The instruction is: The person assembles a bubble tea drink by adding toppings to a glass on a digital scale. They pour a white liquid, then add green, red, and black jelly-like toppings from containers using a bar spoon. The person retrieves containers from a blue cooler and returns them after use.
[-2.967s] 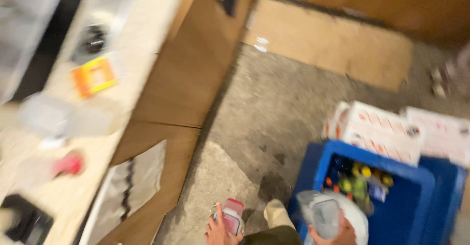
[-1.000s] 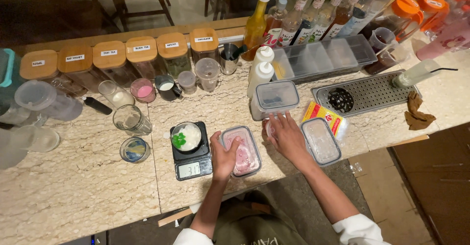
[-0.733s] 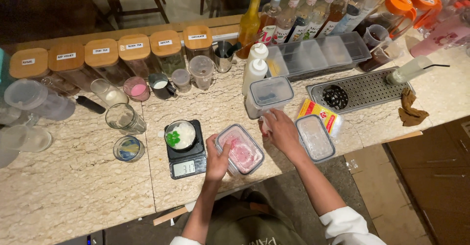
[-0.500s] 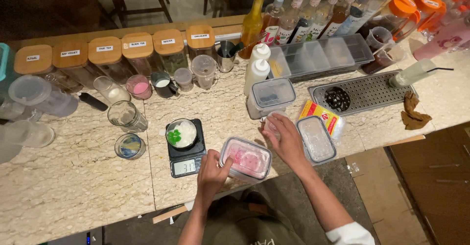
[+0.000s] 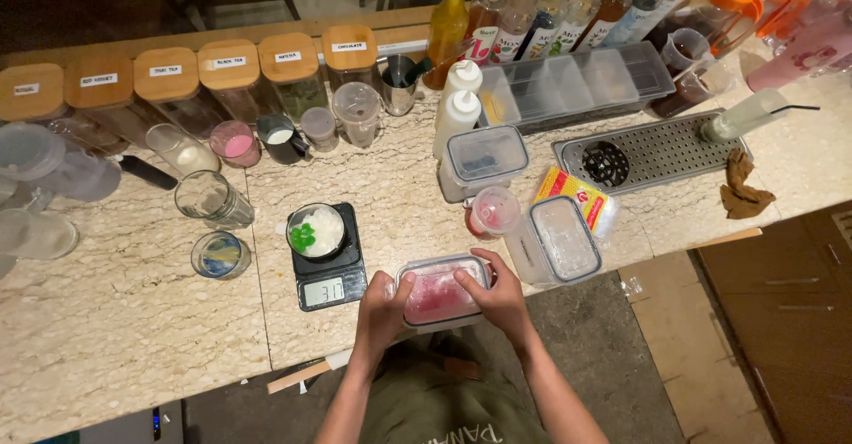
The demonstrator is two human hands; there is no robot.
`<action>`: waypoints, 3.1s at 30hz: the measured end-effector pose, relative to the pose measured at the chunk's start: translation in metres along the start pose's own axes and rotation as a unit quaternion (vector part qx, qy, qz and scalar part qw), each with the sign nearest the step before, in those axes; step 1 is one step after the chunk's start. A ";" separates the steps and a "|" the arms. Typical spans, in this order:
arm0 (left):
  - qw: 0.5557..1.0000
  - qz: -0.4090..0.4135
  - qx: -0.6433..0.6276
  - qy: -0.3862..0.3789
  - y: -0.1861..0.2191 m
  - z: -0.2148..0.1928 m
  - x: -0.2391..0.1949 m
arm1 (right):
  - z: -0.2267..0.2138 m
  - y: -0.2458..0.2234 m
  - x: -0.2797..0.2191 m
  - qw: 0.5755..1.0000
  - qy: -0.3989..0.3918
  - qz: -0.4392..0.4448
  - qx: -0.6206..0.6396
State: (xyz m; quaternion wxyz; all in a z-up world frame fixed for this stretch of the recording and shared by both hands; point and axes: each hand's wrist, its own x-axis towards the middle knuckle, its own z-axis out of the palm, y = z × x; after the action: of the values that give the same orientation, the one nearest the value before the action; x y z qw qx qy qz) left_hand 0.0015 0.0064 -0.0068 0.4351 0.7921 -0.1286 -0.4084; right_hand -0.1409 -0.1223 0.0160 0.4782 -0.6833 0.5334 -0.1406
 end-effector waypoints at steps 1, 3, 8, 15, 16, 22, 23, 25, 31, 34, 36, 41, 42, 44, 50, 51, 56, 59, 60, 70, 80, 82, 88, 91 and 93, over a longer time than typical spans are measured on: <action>1.000 -0.002 0.001 -0.004 0.000 -0.005 -0.005 | -0.003 -0.002 0.000 1.000 0.002 0.004 0.000; 0.991 0.067 0.105 -0.049 0.002 -0.019 -0.014 | -0.006 -0.009 0.003 0.998 -0.030 -0.016 0.046; 0.983 0.083 0.130 -0.097 0.035 -0.024 0.003 | -0.010 -0.033 0.013 0.994 -0.063 -0.087 -0.009; 0.983 -0.018 0.100 -0.153 0.043 -0.015 -0.003 | 0.014 -0.025 -0.003 0.973 0.138 -0.054 0.175; 0.983 -0.018 0.099 -0.151 0.049 -0.018 -0.008 | 0.014 -0.037 -0.020 0.974 0.137 -0.056 0.174; 0.983 -0.043 0.091 -0.151 0.053 -0.017 -0.016 | 0.045 -0.010 -0.030 0.957 0.044 0.060 0.279; 0.992 -0.002 0.043 -0.114 0.043 -0.012 -0.013 | 0.043 -0.016 -0.031 0.965 0.061 0.056 0.250; 0.996 0.042 0.000 -0.082 0.030 -0.006 -0.010 | 0.042 -0.024 -0.033 0.970 0.083 0.054 0.224; 0.970 0.160 -0.178 0.039 -0.017 0.006 -0.017 | 0.041 -0.045 -0.046 0.916 0.133 0.058 0.374; 0.931 0.341 -0.123 0.046 -0.052 0.017 -0.019 | 0.035 -0.042 -0.043 0.831 0.102 0.089 0.540; 0.897 0.430 -0.105 0.000 -0.059 0.022 -0.023 | 0.028 -0.032 -0.043 0.923 0.112 -0.297 0.217; 0.948 0.301 -0.067 0.085 -0.043 0.036 -0.019 | -0.002 -0.012 -0.047 0.811 0.280 -0.223 0.462; 0.960 0.249 -0.089 0.096 -0.035 0.036 -0.020 | -0.002 0.017 -0.039 0.781 0.364 -0.339 0.378; 0.962 0.242 -0.070 0.105 -0.034 0.024 -0.029 | -0.005 0.081 -0.026 0.771 0.413 -0.410 0.260; 0.916 0.362 -0.050 0.166 -0.081 -0.026 -0.065 | 0.015 0.121 -0.010 0.734 0.246 -0.624 -0.109; 0.900 0.391 -0.093 0.170 -0.079 -0.037 -0.076 | 0.026 0.105 -0.010 0.713 0.203 -0.653 -0.154; 0.884 0.319 -0.199 0.277 -0.179 -0.046 -0.086 | 0.068 0.103 0.004 0.782 0.059 -0.543 -0.301; 0.868 0.254 -0.211 0.371 -0.178 -0.066 -0.091 | 0.085 0.086 0.003 0.797 0.022 -0.497 -0.343; 0.856 0.242 -0.214 0.404 -0.176 -0.073 -0.095 | 0.092 0.078 -0.004 0.814 0.047 -0.482 -0.322; 0.859 0.271 -0.221 0.374 -0.180 -0.137 -0.064 | 0.153 0.017 -0.032 0.838 -0.015 -0.409 -0.361; 0.821 0.335 -0.125 0.446 -0.167 -0.127 -0.033 | 0.044 -0.139 0.137 0.948 0.215 -0.182 0.147; 0.809 0.334 -0.113 0.471 -0.155 -0.122 -0.032 | 0.036 -0.159 0.188 0.940 0.220 -0.146 0.218; 0.807 0.335 -0.113 0.473 -0.157 -0.118 -0.028 | 0.049 -0.183 0.245 0.942 0.296 -0.022 0.155; 0.816 0.329 -0.082 0.468 -0.161 -0.118 -0.029 | 0.051 -0.186 0.238 0.930 0.363 -0.063 0.004; 0.789 0.351 -0.079 0.498 -0.158 -0.118 -0.024 | 0.046 -0.183 0.239 0.919 0.373 -0.124 -0.032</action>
State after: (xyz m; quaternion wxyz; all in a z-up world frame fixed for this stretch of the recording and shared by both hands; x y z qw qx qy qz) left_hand 0.0523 0.1817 -0.0860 0.6132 0.7489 -0.1302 0.2150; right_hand 0.0938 -0.3102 0.0636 0.2015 -0.6572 0.5879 -0.4265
